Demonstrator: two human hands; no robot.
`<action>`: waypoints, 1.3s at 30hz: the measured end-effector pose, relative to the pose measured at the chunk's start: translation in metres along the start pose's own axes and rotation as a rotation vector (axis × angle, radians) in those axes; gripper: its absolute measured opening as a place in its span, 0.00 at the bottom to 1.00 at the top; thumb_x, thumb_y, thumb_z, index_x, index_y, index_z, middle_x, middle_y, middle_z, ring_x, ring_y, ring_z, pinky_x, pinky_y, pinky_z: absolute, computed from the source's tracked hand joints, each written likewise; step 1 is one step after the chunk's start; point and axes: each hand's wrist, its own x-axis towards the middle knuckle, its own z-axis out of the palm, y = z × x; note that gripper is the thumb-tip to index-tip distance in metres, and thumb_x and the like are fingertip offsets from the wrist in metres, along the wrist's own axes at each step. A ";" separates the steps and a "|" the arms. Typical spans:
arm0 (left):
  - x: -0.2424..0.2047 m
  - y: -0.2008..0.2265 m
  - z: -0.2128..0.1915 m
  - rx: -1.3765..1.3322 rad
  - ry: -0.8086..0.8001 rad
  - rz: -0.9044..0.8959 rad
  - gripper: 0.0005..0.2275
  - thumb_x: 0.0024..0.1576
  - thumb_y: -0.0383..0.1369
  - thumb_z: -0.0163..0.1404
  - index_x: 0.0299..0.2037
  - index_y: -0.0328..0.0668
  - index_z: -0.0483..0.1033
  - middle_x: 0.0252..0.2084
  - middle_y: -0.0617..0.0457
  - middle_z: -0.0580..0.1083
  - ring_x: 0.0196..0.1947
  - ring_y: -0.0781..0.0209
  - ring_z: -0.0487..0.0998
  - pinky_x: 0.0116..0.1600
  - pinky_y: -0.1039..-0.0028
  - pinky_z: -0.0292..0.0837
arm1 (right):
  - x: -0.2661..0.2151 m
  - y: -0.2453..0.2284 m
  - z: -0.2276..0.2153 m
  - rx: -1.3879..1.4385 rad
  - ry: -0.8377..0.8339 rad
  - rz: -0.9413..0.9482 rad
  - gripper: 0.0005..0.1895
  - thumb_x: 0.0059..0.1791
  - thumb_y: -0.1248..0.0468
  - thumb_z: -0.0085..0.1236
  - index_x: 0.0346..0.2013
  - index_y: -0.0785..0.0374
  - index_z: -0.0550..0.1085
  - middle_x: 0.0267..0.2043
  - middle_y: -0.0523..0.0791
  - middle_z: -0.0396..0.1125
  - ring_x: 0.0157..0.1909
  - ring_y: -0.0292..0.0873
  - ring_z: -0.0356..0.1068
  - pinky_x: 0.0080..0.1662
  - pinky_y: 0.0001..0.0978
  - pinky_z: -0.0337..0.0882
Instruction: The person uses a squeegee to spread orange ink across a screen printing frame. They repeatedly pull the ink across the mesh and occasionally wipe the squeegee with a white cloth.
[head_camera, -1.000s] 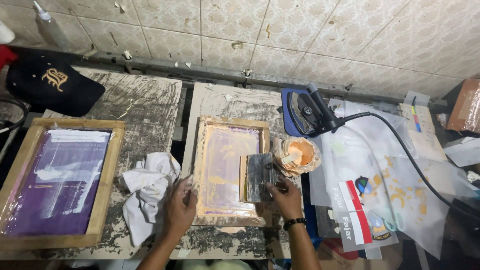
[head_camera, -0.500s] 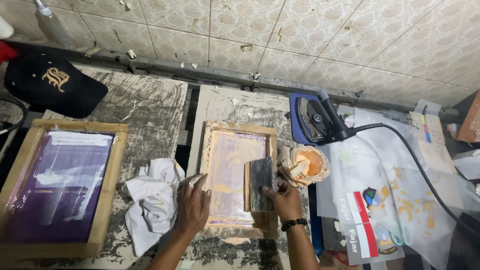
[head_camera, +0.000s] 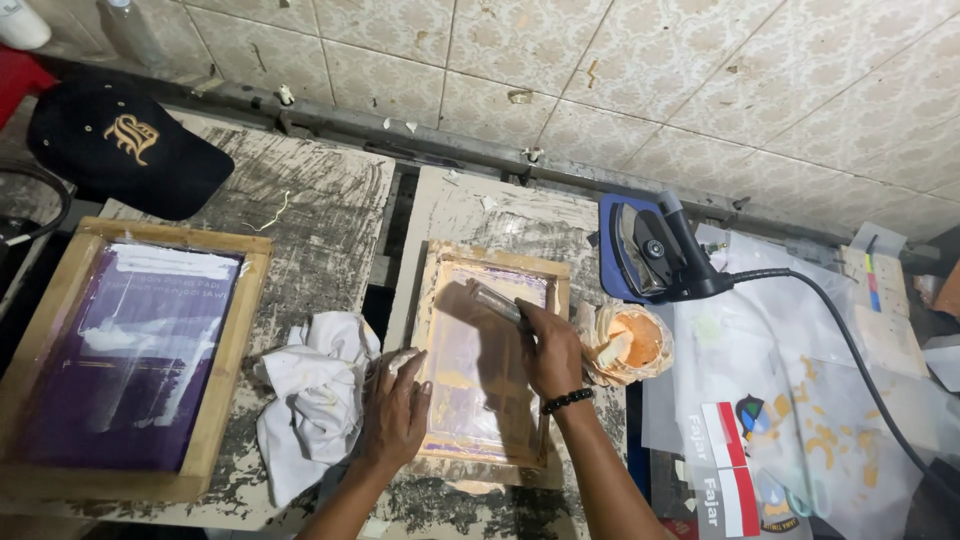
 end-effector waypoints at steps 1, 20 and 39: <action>-0.001 -0.001 0.001 0.001 0.001 -0.003 0.20 0.67 0.41 0.36 0.61 0.38 0.71 0.58 0.43 0.69 0.59 0.47 0.70 0.61 0.56 0.65 | 0.002 -0.001 0.000 0.001 -0.003 -0.001 0.22 0.46 0.83 0.54 0.53 0.68 0.75 0.37 0.51 0.77 0.35 0.48 0.78 0.40 0.39 0.84; -0.001 -0.002 0.003 0.018 -0.009 0.023 0.18 0.67 0.37 0.37 0.60 0.37 0.72 0.57 0.41 0.69 0.58 0.45 0.70 0.62 0.56 0.65 | -0.024 0.006 0.033 -0.456 -0.429 -0.022 0.29 0.48 0.74 0.54 0.64 0.53 0.68 0.60 0.52 0.68 0.58 0.59 0.69 0.59 0.61 0.67; 0.000 -0.002 -0.002 0.090 -0.011 -0.032 0.17 0.67 0.42 0.38 0.60 0.50 0.74 0.53 0.47 0.73 0.54 0.42 0.74 0.57 0.54 0.69 | 0.053 0.039 0.056 -0.492 -0.454 0.050 0.14 0.47 0.56 0.58 0.48 0.44 0.74 0.44 0.44 0.73 0.46 0.56 0.76 0.48 0.56 0.75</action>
